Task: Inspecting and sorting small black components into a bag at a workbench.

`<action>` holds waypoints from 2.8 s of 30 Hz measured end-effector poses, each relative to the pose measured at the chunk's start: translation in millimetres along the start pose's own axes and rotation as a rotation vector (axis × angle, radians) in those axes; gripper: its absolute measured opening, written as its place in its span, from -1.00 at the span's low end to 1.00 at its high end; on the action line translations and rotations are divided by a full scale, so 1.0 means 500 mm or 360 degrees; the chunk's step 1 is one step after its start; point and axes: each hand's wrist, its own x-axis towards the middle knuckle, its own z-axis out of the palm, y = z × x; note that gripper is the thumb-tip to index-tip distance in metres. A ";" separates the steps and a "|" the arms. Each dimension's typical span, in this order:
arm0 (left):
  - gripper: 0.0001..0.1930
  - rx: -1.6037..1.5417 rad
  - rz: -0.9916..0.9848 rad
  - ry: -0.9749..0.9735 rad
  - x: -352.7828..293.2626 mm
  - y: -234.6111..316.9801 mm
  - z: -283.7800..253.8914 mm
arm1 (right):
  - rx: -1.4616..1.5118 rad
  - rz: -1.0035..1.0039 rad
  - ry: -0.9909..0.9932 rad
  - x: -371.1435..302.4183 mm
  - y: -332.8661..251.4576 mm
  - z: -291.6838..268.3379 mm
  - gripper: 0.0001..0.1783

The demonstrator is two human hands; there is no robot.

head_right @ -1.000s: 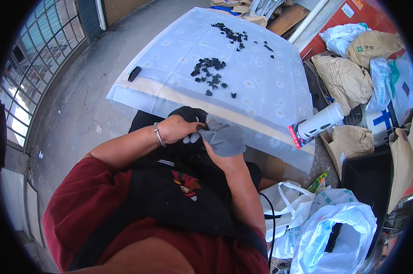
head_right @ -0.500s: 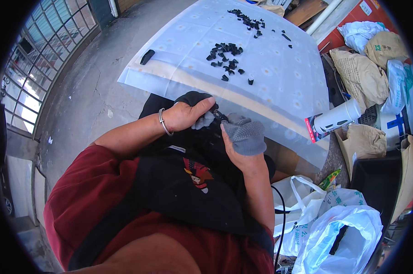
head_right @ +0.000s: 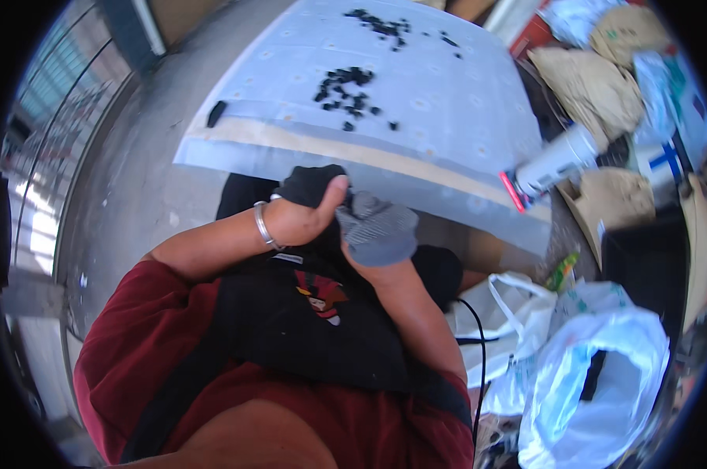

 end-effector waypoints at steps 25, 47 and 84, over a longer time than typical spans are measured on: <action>-0.55 0.0931 -0.0014 -0.1432 0.043 -0.054 0.065 | 0.1056 0.1182 -0.0858 -0.441 0.003 -0.224 -0.71; -0.13 0.0424 0.1251 -0.2127 0.252 0.595 0.694 | -0.0476 0.2343 -0.0934 -0.541 0.310 -0.619 -0.20; -0.46 0.0044 0.0826 -0.2294 0.234 0.632 0.710 | -0.0865 0.1643 0.0625 -0.579 0.391 -0.519 -0.64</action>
